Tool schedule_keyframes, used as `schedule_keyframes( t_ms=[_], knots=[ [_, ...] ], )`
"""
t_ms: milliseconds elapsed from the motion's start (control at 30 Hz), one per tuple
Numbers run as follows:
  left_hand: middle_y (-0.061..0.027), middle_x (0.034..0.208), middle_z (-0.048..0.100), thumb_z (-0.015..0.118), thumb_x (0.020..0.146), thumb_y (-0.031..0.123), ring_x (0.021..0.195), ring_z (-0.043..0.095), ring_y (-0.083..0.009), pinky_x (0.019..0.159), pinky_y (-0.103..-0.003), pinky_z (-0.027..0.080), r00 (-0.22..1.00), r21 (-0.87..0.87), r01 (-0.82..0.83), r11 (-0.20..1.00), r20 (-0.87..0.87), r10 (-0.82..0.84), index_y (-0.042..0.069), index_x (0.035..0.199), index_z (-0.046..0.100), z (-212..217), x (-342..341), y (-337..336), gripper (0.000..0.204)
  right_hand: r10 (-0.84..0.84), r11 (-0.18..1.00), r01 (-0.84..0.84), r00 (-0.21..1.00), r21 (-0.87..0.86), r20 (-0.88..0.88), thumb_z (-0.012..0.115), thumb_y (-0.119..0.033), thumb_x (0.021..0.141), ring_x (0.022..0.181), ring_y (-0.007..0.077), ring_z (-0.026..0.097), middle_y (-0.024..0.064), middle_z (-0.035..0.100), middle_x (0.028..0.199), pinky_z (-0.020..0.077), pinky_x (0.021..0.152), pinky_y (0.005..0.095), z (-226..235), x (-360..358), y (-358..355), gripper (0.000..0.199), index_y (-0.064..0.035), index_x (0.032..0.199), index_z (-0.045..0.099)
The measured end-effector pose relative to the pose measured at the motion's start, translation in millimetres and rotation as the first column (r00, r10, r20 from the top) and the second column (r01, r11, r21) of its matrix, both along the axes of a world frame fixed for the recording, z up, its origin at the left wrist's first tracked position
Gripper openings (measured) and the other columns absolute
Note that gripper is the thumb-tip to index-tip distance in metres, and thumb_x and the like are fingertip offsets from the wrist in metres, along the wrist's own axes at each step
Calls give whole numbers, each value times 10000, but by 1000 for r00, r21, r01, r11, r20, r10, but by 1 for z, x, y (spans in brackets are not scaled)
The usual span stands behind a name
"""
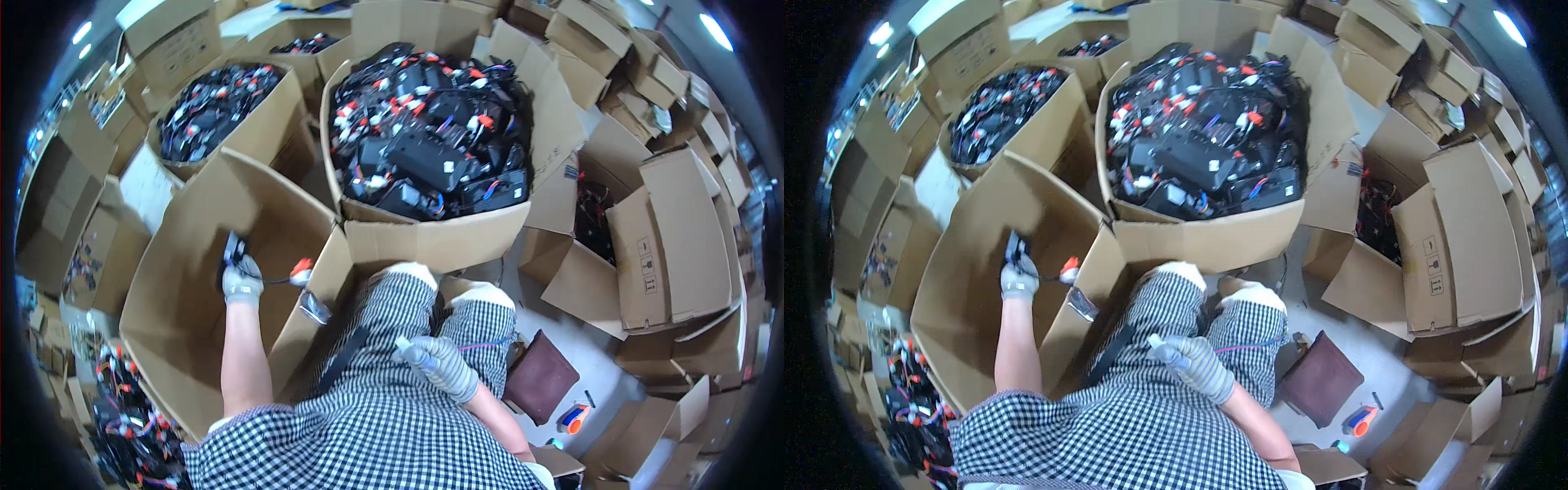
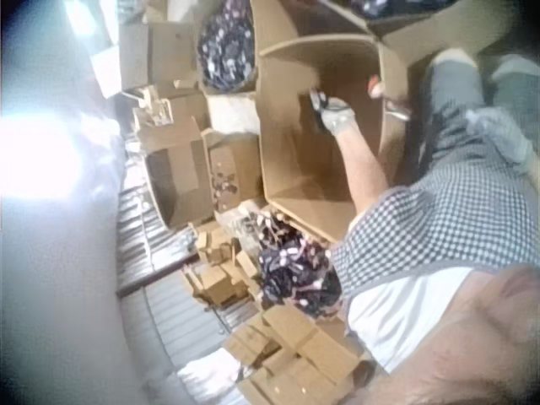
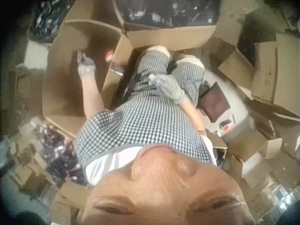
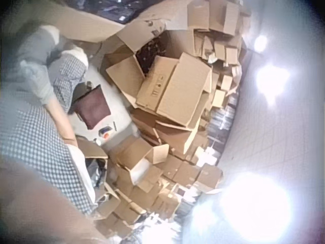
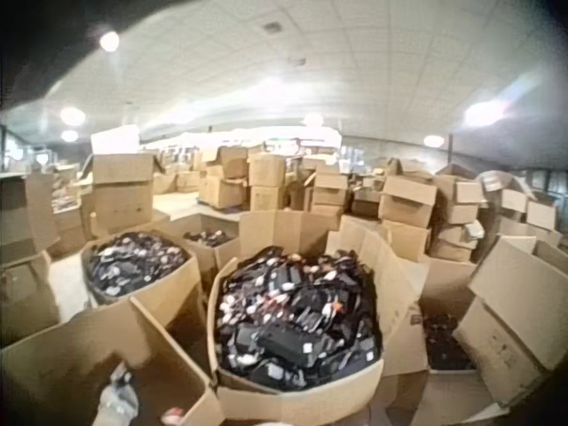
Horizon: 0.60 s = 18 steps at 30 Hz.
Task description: The person tests electronic display units by taking them from a cardboard box, connecting their wire harness plugs together to power on the digital screens, and placing the units into an adjacent cardboard box.
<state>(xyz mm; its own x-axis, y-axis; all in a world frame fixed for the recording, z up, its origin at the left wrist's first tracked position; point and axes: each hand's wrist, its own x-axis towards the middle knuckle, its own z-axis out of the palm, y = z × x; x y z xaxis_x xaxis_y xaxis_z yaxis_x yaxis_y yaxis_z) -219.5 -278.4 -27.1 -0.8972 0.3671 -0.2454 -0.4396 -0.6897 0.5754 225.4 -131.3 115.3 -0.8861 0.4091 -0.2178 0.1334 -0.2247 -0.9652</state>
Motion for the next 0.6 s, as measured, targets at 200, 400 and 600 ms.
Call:
schedule_keyframes(
  t_ms=[200, 400, 600],
  knots=[
    [-97, 1147, 538, 579, 890, 228, 974, 554, -206, 904, -353, 461, 800, -567, 14, 824, -488, -349, 10, 1215, 484, 98, 109, 118, 403, -210, 808, 185, 977, 560, -19, 532, -102, 873, 625, 296, 588, 90, 628, 897, 489, 533, 376, -25, 21, 48, 199, -104, 1058, 607],
    [-114, 1243, 494, 548, 873, 140, 1084, 516, -224, 911, -374, 440, 390, -561, 43, 827, -752, -531, -12, 1265, 478, 193, 161, 301, 426, -633, 339, 295, 774, 893, -16, 538, -261, 900, 477, 291, 556, 106, 569, 598, 415, 405, 403, -54, 26, 90, 171, -127, 826, 614],
    [-56, 791, 568, 632, 831, 267, 691, 561, -165, 620, -281, 478, 249, -895, -53, 443, -442, -862, 68, 999, 605, 196, 141, 489, 262, -498, 241, 1, 858, 970, 123, 478, -277, 925, 387, 262, 533, 67, 558, 499, 397, 356, 414, -61, -6, 97, 244, -114, 754, 539]
  ],
)
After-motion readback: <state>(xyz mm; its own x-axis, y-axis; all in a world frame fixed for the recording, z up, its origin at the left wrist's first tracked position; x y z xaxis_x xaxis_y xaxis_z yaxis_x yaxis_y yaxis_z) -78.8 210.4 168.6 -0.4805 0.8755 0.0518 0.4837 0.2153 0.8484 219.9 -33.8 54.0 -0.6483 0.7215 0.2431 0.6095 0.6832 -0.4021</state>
